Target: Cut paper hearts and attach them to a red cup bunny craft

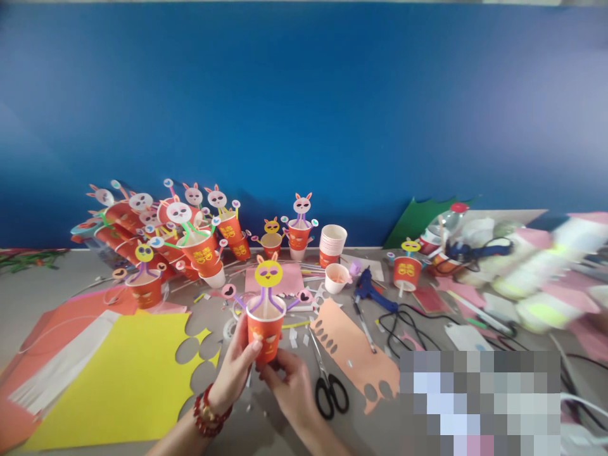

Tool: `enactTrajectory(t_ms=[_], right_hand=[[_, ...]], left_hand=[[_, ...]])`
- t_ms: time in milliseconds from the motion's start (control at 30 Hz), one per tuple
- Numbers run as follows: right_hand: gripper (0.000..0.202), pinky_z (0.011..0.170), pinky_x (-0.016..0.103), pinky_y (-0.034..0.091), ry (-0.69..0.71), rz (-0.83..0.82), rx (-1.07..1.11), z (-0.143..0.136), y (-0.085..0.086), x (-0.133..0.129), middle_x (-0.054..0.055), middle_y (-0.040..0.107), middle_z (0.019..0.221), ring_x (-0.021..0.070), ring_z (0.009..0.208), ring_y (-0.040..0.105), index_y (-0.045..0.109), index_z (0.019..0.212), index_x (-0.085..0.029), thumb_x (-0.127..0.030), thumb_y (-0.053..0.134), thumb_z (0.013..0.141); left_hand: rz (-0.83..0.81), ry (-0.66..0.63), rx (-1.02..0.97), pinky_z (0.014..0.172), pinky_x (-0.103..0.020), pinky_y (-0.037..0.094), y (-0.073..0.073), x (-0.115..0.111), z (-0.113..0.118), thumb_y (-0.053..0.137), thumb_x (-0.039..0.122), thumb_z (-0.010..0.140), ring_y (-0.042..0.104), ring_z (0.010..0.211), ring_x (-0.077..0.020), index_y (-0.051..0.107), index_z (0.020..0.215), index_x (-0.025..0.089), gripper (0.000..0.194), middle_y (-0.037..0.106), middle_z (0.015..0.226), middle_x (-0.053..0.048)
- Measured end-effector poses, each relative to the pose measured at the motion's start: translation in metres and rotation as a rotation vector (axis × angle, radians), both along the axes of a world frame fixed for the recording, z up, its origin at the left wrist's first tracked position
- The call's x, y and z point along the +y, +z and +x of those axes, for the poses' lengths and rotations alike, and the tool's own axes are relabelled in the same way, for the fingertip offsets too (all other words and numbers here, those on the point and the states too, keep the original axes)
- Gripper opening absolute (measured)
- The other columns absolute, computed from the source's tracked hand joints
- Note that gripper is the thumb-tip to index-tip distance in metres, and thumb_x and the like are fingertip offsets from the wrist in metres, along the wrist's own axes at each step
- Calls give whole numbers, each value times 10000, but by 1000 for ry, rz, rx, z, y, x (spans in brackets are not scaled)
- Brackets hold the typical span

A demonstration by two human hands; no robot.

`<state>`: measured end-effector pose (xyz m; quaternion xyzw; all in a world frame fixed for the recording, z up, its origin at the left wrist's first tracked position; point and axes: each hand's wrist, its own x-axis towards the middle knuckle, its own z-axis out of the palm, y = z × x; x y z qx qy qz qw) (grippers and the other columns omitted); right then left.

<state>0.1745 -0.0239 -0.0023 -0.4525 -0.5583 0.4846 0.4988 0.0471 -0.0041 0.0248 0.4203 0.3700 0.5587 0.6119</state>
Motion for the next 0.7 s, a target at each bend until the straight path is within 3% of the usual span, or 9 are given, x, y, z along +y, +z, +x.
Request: enactTrajectory(t_ms=[167, 467, 700], right_hand=[[147, 580, 268, 522, -24, 29, -13, 0, 2, 1, 34, 701, 638, 188, 583, 625, 721, 754, -167, -296, 680, 812], [188, 564, 243, 474, 7, -12, -65, -1, 4, -1, 24, 681, 620, 169, 564, 593, 712, 747, -166, -331, 667, 826], [174, 549, 216, 397, 118, -80, -244, -8, 3, -6, -12, 619, 580, 139, 558, 549, 668, 645, -170, -240, 656, 803]], left_hand=[[-26, -22, -31, 1025, -395, 455, 0, -2, 2, 700, 376, 839, 571, 1198, -282, 306, 1484, 270, 764, 569, 1360, -105], [-43, -25, -65, 932, -395, 516, 3, 1, 2, 682, 408, 850, 646, 1068, -287, 418, 1434, 238, 664, 652, 1238, -109], [-33, 242, -121, 1028, -401, 462, 7, 13, -9, 707, 464, 805, 540, 1261, -305, 430, 1430, 262, 713, 620, 1313, -97]])
